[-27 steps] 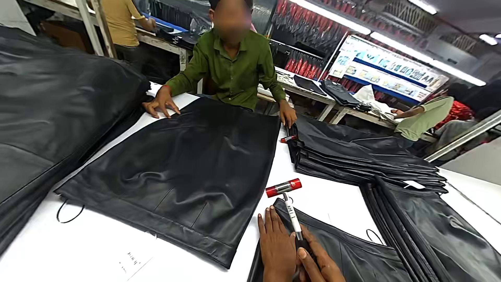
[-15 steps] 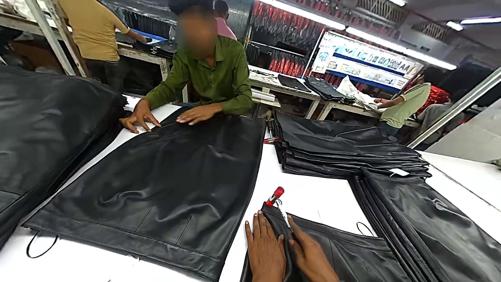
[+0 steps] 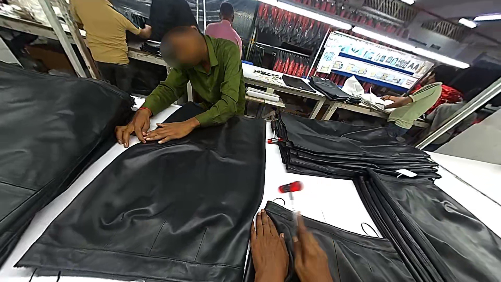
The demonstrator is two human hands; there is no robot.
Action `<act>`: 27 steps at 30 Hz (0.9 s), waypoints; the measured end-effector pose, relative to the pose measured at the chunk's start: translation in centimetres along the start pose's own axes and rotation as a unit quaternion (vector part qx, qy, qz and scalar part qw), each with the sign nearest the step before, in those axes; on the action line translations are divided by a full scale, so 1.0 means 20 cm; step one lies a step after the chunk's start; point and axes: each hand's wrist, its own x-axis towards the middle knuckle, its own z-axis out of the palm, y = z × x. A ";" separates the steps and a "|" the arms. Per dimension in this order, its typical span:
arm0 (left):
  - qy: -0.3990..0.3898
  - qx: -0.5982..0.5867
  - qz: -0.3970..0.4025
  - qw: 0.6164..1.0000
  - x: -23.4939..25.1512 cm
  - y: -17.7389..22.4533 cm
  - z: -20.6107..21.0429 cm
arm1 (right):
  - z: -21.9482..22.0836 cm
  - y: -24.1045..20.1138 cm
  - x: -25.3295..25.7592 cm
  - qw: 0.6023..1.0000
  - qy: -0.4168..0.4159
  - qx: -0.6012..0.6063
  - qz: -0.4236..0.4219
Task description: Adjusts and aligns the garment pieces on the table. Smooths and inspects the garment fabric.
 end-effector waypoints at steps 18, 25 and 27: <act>-0.043 -0.018 -0.007 0.999 -0.01 -0.02 -0.07 | -0.02 0.02 0.08 0.968 -0.229 -0.036 0.092; 0.009 -0.160 -0.029 0.987 0.05 -0.14 -0.17 | -0.04 0.03 0.12 0.960 -0.260 -0.044 0.096; 0.040 -0.152 -0.042 0.987 0.06 -0.16 -0.14 | -0.01 0.04 0.09 0.965 -0.242 -0.042 0.094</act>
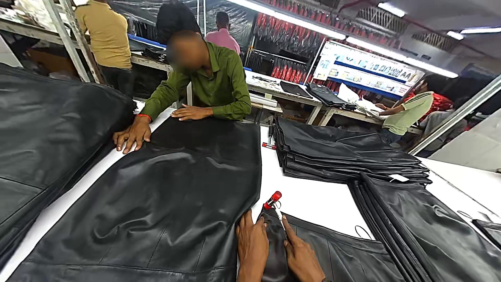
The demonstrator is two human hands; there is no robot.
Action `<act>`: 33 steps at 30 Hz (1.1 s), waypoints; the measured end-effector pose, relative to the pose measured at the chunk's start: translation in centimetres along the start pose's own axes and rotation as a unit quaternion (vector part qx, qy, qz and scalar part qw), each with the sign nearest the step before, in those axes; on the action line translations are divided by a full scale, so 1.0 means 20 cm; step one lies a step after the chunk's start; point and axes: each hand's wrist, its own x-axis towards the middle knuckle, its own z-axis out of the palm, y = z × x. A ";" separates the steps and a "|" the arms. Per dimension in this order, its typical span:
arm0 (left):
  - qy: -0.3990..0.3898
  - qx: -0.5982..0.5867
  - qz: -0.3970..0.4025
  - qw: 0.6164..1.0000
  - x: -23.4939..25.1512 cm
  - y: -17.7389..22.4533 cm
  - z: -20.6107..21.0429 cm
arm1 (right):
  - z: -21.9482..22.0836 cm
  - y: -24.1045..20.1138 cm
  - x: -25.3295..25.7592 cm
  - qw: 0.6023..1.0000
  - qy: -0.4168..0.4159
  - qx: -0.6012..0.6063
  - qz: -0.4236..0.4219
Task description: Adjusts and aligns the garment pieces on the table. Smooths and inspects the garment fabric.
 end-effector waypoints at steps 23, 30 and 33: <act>0.002 -0.024 0.015 1.000 0.08 -0.11 -0.01 | -0.07 -0.05 -0.17 0.941 0.286 0.098 -0.154; 0.007 -0.029 0.021 0.999 0.08 -0.10 -0.03 | -0.04 -0.04 -0.17 0.973 0.198 0.074 -0.097; -0.004 -0.031 0.008 0.999 0.08 -0.11 -0.02 | 0.02 -0.05 -0.20 0.954 0.271 0.062 -0.115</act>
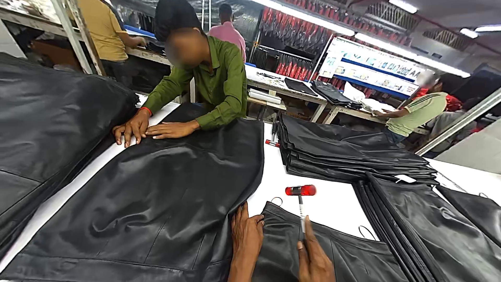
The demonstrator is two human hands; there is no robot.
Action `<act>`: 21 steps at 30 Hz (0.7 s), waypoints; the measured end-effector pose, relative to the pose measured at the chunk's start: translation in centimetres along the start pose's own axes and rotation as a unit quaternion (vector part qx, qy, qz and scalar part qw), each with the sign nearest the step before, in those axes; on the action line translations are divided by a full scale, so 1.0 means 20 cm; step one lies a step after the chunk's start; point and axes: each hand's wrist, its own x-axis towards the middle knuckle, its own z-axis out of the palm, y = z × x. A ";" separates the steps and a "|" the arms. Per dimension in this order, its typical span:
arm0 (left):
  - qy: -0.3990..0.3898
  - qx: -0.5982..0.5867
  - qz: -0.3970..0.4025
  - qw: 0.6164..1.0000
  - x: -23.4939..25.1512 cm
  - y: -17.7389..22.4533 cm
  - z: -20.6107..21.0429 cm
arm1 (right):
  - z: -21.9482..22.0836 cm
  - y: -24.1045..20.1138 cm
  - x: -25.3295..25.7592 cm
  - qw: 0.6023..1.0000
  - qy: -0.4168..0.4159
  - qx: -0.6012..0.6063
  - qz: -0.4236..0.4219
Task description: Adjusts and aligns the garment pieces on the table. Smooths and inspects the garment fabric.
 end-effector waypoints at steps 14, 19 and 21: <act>0.006 -0.006 0.006 1.000 0.00 -0.01 0.00 | -0.03 0.01 0.05 0.998 -0.065 -0.009 0.012; 0.004 0.000 0.005 1.000 -0.01 -0.01 0.01 | 0.02 -0.01 0.05 0.967 -0.229 -0.079 0.078; 0.022 -0.016 0.010 1.000 0.01 -0.01 0.00 | -0.01 -0.03 0.06 0.987 -0.148 -0.047 0.042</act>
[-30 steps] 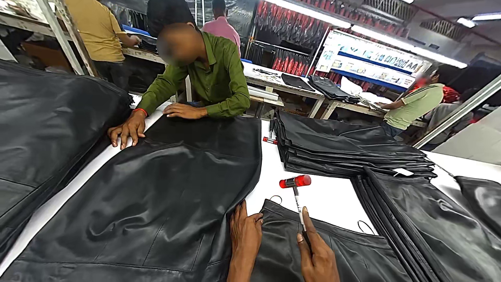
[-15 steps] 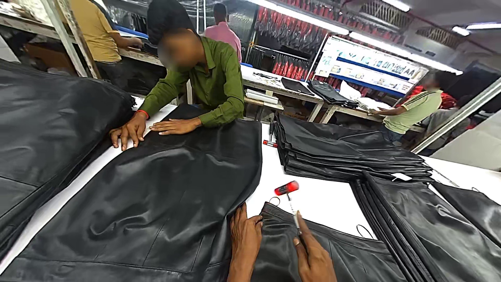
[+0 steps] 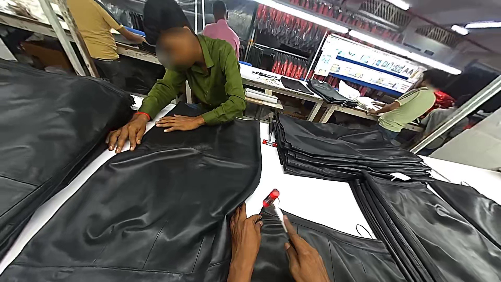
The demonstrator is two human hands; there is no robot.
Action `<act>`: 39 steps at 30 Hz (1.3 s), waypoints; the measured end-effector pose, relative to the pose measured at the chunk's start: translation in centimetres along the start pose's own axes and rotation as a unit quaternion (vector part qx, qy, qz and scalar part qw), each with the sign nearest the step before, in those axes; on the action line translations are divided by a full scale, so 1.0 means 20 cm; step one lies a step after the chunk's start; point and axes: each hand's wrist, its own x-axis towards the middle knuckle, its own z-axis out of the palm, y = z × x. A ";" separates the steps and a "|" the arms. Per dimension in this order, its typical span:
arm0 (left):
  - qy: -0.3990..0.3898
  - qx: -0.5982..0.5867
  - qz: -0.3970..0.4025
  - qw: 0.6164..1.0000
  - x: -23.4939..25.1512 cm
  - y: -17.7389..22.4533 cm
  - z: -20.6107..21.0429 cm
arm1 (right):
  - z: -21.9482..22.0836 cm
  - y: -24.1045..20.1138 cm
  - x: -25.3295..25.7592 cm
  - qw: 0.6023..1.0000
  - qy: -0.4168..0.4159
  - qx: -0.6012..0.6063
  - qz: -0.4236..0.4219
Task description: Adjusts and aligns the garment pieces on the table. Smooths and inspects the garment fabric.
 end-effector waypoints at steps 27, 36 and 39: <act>0.022 -0.011 0.004 1.000 -0.01 -0.02 0.02 | 0.05 0.04 0.10 0.998 0.063 0.002 0.018; 0.014 -0.001 0.003 1.000 -0.02 -0.02 0.03 | -0.01 0.02 0.16 0.991 -0.103 -0.015 0.079; 0.016 -0.006 0.007 1.000 0.00 -0.02 0.02 | -0.07 0.02 0.14 0.999 -0.016 0.011 0.040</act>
